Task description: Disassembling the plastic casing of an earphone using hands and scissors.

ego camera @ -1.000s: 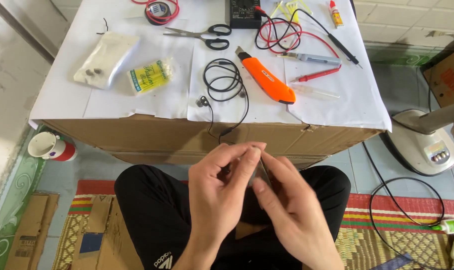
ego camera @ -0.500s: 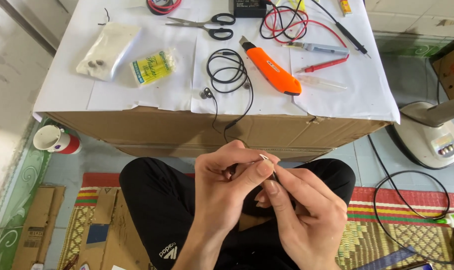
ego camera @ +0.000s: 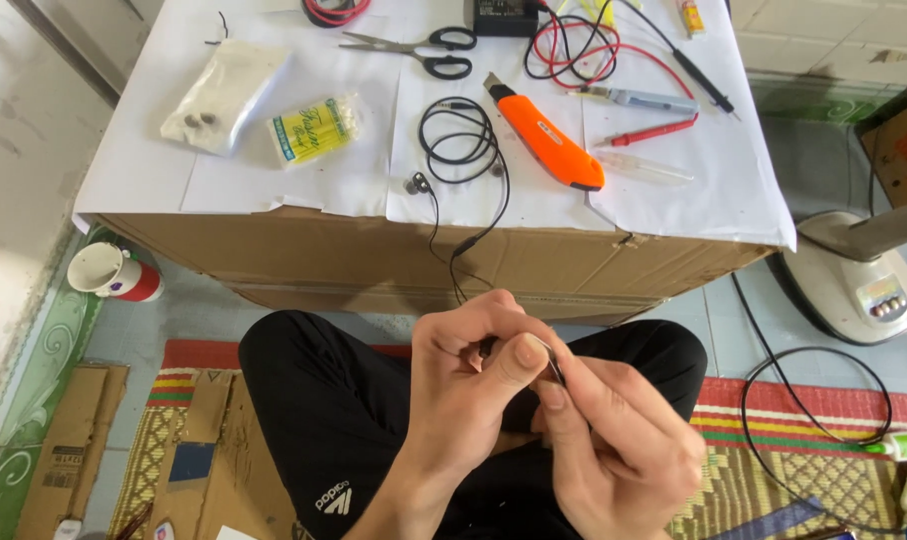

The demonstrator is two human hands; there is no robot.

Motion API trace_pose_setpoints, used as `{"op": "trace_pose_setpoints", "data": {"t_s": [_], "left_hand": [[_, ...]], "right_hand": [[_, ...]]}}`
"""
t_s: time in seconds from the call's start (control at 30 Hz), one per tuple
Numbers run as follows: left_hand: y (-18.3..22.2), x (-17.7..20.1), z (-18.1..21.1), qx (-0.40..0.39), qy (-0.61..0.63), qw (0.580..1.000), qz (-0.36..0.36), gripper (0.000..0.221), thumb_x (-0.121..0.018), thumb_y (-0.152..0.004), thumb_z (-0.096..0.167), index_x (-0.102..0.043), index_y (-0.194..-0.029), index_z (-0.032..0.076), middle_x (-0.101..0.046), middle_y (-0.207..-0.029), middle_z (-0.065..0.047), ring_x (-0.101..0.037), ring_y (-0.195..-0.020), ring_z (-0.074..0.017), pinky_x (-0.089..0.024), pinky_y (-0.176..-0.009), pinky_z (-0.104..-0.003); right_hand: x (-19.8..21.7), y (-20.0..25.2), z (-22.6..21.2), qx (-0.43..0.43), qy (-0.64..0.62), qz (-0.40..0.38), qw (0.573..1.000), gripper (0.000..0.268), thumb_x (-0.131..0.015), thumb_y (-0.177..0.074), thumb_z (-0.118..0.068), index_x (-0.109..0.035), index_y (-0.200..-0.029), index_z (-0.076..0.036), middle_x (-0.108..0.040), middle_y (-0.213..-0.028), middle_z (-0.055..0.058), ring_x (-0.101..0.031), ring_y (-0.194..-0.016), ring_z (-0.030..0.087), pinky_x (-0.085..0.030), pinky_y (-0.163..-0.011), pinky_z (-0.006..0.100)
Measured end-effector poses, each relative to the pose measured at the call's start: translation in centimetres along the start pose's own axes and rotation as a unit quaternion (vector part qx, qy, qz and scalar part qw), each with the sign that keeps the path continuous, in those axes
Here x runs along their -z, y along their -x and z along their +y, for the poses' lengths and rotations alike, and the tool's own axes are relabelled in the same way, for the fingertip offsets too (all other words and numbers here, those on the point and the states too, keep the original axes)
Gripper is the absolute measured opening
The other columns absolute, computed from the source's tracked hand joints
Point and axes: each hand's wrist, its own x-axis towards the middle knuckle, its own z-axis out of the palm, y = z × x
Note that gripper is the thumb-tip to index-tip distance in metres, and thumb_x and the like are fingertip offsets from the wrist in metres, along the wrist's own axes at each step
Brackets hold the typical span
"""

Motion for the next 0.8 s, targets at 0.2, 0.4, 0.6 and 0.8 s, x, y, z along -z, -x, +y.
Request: {"op": "trace_pose_setpoints", "data": {"t_s": [0.2,0.4,0.6,0.8], "left_hand": [[0.0,-0.7,-0.8,-0.053,-0.131,0.989,0.034,0.026,-0.072,-0.093,0.030,-0.076,-0.082,0.007,-0.047,-0.070,0.005,-0.035,-0.061,-0.0057,-0.027,-0.055,-0.022],[-0.6,-0.7,-1.1,-0.015,-0.091,0.995,0.029,0.030,-0.070,-0.096,0.026,-0.073,-0.077,0.003,-0.046,-0.070,0.002,-0.035,-0.063,-0.0082,-0.029,-0.057,-0.024],[-1.5,0.5,-1.6,0.055,-0.058,0.997,0.001,0.029,-0.069,-0.096,0.017,-0.069,-0.073,-0.001,-0.059,-0.068,-0.003,-0.044,-0.064,-0.0109,-0.037,-0.062,-0.025],[-3.8,2.1,-4.0,0.079,-0.083,0.989,0.094,0.021,-0.070,-0.092,0.011,-0.079,-0.086,-0.007,-0.071,-0.079,-0.007,-0.055,-0.071,-0.0122,-0.043,-0.068,-0.025]], "right_hand": [[-1.8,1.1,3.0,0.070,-0.029,0.062,0.995,0.019,-0.065,-0.088,0.006,-0.068,-0.107,0.010,-0.072,-0.093,0.019,-0.063,-0.069,0.017,-0.052,-0.063,0.024],[-2.5,1.1,3.8,0.082,-0.036,0.077,0.993,0.027,-0.064,-0.085,0.008,-0.068,-0.113,0.008,-0.074,-0.094,0.017,-0.062,-0.066,0.014,-0.051,-0.061,0.021],[-3.6,0.3,5.5,0.083,-0.062,0.121,0.987,0.021,-0.068,-0.075,0.007,-0.072,-0.096,0.007,-0.074,-0.079,0.015,-0.064,-0.056,0.013,-0.051,-0.055,0.017],[-3.0,-2.7,7.2,-0.009,0.002,0.017,1.000,0.025,-0.068,-0.081,-0.001,-0.076,-0.105,0.001,-0.067,-0.075,0.004,-0.054,-0.053,0.010,-0.044,-0.050,0.019]]}}
